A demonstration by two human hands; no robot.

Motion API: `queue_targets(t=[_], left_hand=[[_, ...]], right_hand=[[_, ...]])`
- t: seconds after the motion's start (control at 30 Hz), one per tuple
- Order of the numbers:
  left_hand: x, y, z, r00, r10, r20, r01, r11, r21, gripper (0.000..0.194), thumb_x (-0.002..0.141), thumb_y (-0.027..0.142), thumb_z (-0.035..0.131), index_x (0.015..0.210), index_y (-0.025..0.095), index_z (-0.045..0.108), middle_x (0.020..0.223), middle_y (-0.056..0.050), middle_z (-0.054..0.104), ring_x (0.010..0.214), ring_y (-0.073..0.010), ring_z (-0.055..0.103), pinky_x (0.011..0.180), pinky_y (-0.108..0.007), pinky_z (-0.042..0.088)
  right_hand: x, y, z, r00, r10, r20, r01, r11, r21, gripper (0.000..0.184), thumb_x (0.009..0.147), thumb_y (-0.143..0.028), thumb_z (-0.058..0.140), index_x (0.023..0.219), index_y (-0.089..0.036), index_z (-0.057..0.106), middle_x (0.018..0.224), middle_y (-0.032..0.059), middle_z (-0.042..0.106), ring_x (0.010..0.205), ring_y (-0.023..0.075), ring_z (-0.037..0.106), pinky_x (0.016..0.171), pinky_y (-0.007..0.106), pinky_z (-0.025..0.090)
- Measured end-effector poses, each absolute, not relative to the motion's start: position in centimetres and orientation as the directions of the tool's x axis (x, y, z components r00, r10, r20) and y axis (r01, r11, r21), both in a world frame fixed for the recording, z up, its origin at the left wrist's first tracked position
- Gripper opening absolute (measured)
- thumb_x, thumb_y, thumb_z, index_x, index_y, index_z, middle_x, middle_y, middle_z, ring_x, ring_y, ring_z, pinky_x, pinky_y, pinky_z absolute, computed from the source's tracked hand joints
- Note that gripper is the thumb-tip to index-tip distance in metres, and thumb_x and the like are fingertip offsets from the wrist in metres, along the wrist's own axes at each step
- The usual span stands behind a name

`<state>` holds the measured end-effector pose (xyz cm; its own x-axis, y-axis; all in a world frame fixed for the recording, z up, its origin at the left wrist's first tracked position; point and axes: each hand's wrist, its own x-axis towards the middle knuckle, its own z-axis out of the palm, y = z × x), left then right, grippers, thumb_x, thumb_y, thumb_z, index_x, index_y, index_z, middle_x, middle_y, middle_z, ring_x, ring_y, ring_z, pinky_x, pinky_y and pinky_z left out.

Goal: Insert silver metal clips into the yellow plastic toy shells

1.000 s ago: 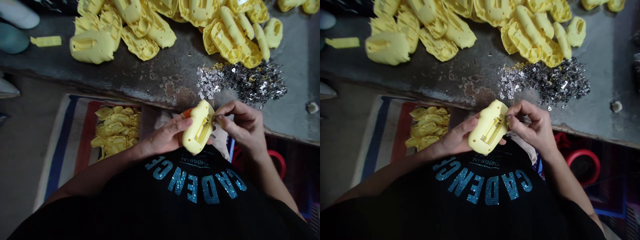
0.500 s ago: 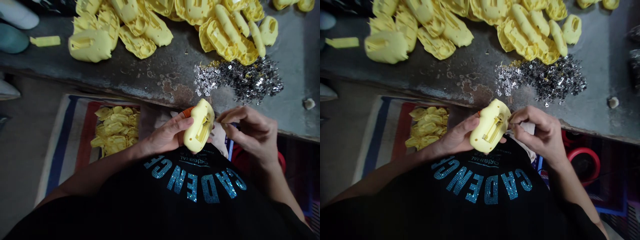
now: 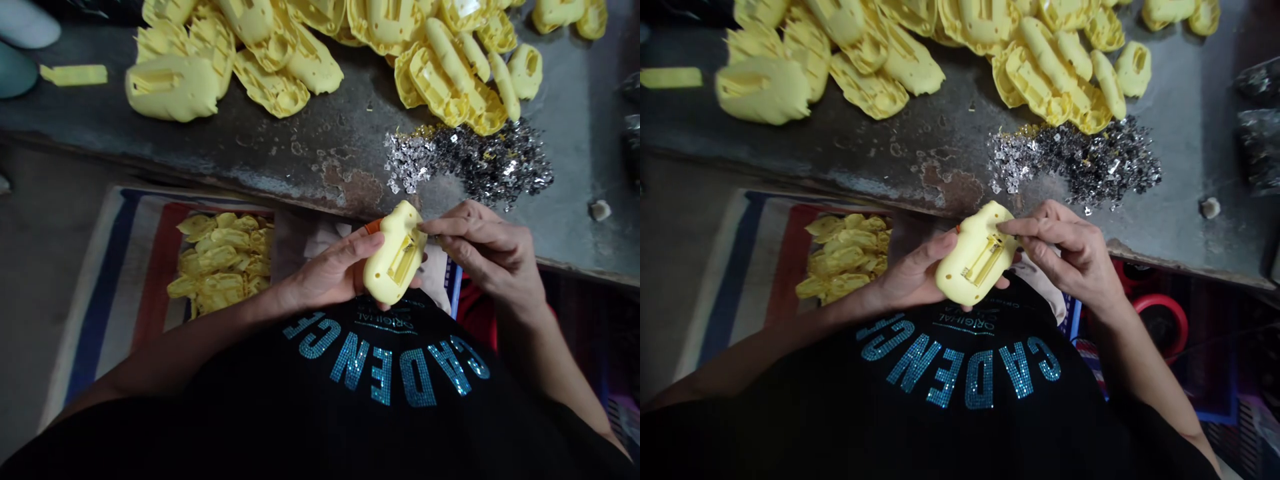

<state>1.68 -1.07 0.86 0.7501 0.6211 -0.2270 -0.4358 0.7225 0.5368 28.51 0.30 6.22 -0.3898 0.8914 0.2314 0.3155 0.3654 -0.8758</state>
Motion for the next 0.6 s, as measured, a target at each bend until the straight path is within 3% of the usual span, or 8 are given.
queue_targets(t=[0.1,0.27,0.43,0.6], left_hand=[[1.9,-1.0,0.9,0.773,0.593,-0.225,-0.415,0.74,0.529,0.089,0.095,0.079,0.089,0.163,0.027,0.066,0.14,-0.018,0.085,0.108,-0.0374,0.091,0.059,-0.03,0.069],[2.1,-1.0,0.8,0.798,0.558,-0.226,-0.413,0.78,0.469,0.083,0.093,0.08,0.091,0.152,0.024,0.071,0.134,-0.018,0.087,0.105,-0.0346,0.091,0.059,-0.026,0.069],[2.3,-1.0,0.6,0.824,0.526,-0.211,-0.388,0.795,0.466,0.081,0.097,0.074,0.089,0.154,0.021,0.068,0.135,-0.019,0.087,0.104,-0.0334,0.091,0.059,-0.026,0.069],[2.6,-1.2,0.7,0.818,0.538,-0.204,-0.388,0.777,0.495,0.076,0.099,0.076,0.086,0.154,0.025,0.07,0.137,-0.017,0.087,0.106,-0.0333,0.09,0.062,-0.026,0.069]], right_hand=[[28.4,0.9,7.1,-0.445,0.884,0.142,0.291,0.293,-0.911,0.018,0.11,-0.031,0.082,0.128,-0.035,0.088,0.101,0.0017,0.082,0.09,0.0218,0.078,0.081,0.041,0.07],[28.3,2.4,8.3,-0.54,0.841,0.021,0.21,0.158,-0.965,0.029,0.098,-0.026,0.093,0.116,-0.03,0.071,0.099,-0.0024,0.08,0.08,0.0163,0.078,0.069,0.031,0.067],[28.0,3.5,9.4,-0.601,0.799,-0.029,0.31,0.199,-0.93,0.028,0.098,-0.022,0.085,0.114,-0.029,0.063,0.097,-0.0046,0.081,0.081,0.0148,0.081,0.07,0.029,0.065],[28.0,4.0,9.9,-0.635,0.772,-0.035,0.425,0.311,-0.85,0.025,0.096,-0.028,0.081,0.114,-0.028,0.062,0.092,-0.0058,0.081,0.075,0.0152,0.078,0.065,0.028,0.062]])
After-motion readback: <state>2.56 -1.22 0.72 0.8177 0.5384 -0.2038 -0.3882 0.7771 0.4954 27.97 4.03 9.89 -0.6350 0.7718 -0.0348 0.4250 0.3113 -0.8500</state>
